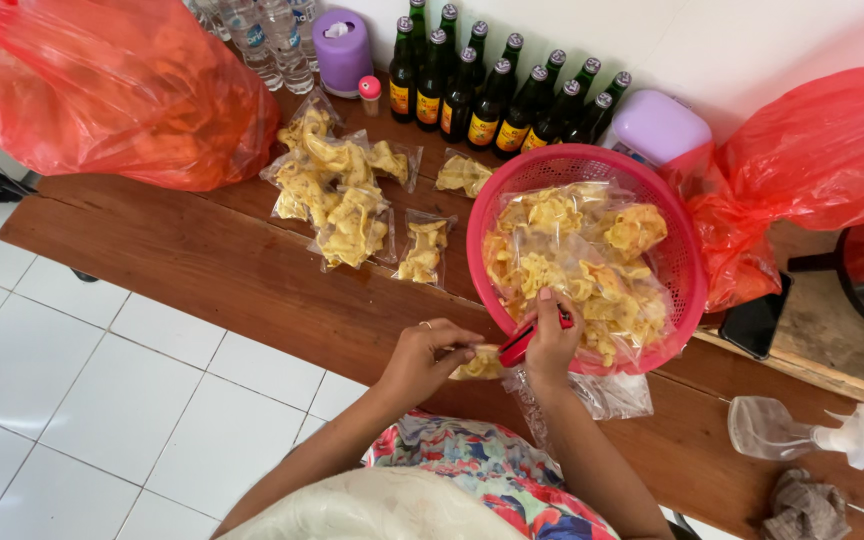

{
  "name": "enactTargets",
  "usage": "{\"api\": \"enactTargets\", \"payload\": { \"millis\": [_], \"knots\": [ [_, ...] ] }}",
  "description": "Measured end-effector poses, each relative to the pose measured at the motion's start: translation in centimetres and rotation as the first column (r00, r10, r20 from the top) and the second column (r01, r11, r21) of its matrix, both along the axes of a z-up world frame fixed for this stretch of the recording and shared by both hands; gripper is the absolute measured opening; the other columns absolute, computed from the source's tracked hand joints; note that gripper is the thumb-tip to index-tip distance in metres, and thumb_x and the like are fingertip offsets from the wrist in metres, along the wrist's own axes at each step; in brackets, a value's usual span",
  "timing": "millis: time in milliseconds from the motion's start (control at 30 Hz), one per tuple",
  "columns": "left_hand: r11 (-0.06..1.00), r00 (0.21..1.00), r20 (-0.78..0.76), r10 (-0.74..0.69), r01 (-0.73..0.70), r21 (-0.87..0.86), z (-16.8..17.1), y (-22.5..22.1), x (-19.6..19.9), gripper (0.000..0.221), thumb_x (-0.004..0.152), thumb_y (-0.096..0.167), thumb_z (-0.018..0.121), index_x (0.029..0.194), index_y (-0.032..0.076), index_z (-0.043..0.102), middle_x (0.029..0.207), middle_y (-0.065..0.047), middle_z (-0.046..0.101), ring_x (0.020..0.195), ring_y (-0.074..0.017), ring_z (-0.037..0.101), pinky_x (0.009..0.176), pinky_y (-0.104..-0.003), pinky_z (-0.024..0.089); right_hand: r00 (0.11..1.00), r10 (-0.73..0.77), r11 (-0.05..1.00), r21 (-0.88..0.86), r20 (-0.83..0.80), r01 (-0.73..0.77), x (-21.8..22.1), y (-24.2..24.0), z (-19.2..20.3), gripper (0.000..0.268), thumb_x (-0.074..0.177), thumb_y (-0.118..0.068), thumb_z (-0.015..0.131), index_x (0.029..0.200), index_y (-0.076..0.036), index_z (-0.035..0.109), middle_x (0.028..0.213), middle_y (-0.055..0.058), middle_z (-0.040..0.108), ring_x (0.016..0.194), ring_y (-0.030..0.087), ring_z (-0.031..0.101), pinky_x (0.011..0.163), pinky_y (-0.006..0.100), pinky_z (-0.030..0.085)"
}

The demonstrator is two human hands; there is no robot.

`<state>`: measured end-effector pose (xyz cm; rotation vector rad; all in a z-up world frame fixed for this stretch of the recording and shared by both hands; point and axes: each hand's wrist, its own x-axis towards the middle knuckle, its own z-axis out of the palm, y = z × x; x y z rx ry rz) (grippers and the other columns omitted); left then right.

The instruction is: The person places yellow fried snacks into small clear plastic bags and seals each bag using a red handheld heat sealer. Sealed bags are placed on the table while additional snacks are taken from a pink basket.

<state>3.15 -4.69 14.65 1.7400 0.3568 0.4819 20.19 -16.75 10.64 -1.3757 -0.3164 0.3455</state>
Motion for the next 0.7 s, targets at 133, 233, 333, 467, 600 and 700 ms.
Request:
{"api": "enactTargets", "payload": {
  "millis": [133,233,333,467,600,700],
  "knots": [
    [0.989,0.997,-0.061,0.041,-0.049,-0.138,-0.9,-0.3,0.4,0.014,0.088,0.002,0.077,0.100,0.004,0.073,0.096,-0.008,0.079,0.087,-0.0154,0.078,0.075,-0.027,0.064,0.999,0.045,0.996,0.079,-0.011,-0.044,0.0,0.1,0.4,0.027,0.099,-0.028,0.061,0.090,-0.002,0.062,0.070,0.006,0.059,0.061,0.015,0.060,0.057,0.028,0.047],
    [0.999,0.999,-0.018,0.046,-0.047,-0.020,-1.0,-0.9,0.7,0.009,0.088,0.000,0.077,0.097,0.002,0.076,0.096,-0.009,0.078,0.087,-0.0164,0.079,0.076,-0.028,0.065,0.998,0.024,0.997,0.075,-0.051,-0.020,-0.5,0.3,0.6,0.027,0.099,-0.029,0.059,0.090,-0.003,0.062,0.069,0.006,0.059,0.060,0.015,0.059,0.056,0.028,0.048],
    [0.999,0.995,0.093,0.039,-0.036,-0.040,-0.7,-1.1,1.1,0.011,0.084,-0.001,0.077,0.095,0.002,0.077,0.109,-0.010,0.069,0.091,-0.0176,0.075,0.076,-0.030,0.062,0.999,0.001,0.997,0.075,0.032,-0.003,-0.7,0.6,1.1,0.037,0.104,-0.034,0.058,0.083,-0.003,0.058,0.070,0.005,0.056,0.061,0.014,0.056,0.057,0.029,0.048],
    [1.000,0.999,0.050,0.003,-0.002,-0.027,-0.3,-1.2,1.2,0.013,0.084,0.000,0.079,0.096,0.002,0.077,0.107,-0.009,0.072,0.092,-0.0176,0.075,0.077,-0.030,0.062,0.999,0.008,1.000,0.014,0.037,-0.009,-0.9,0.2,1.7,0.048,0.107,-0.040,0.054,0.074,-0.005,0.053,0.067,0.004,0.052,0.056,0.014,0.054,0.054,0.029,0.047],
    [0.994,0.998,0.052,-0.030,0.025,0.107,0.0,-1.2,1.3,0.011,0.084,0.003,0.078,0.094,0.002,0.073,0.104,-0.009,0.074,0.094,-0.0234,0.075,0.083,-0.035,0.060,1.000,0.028,0.998,-0.061,0.010,-0.028,-1.1,0.3,2.0,0.044,0.105,-0.037,0.056,0.075,-0.006,0.054,0.063,0.006,0.049,0.054,0.015,0.052,0.052,0.029,0.045],
    [0.974,0.994,0.098,-0.043,0.020,0.226,0.2,-1.3,1.1,0.011,0.088,0.002,0.071,0.098,0.000,0.066,0.105,-0.014,0.075,0.098,-0.0323,0.073,0.086,-0.041,0.057,0.981,0.195,0.973,0.127,-0.020,-0.191,-0.5,0.3,2.5,0.044,0.106,-0.036,0.058,0.076,-0.005,0.052,0.072,0.007,0.051,0.061,0.017,0.053,0.057,0.030,0.046]
  ]
}}
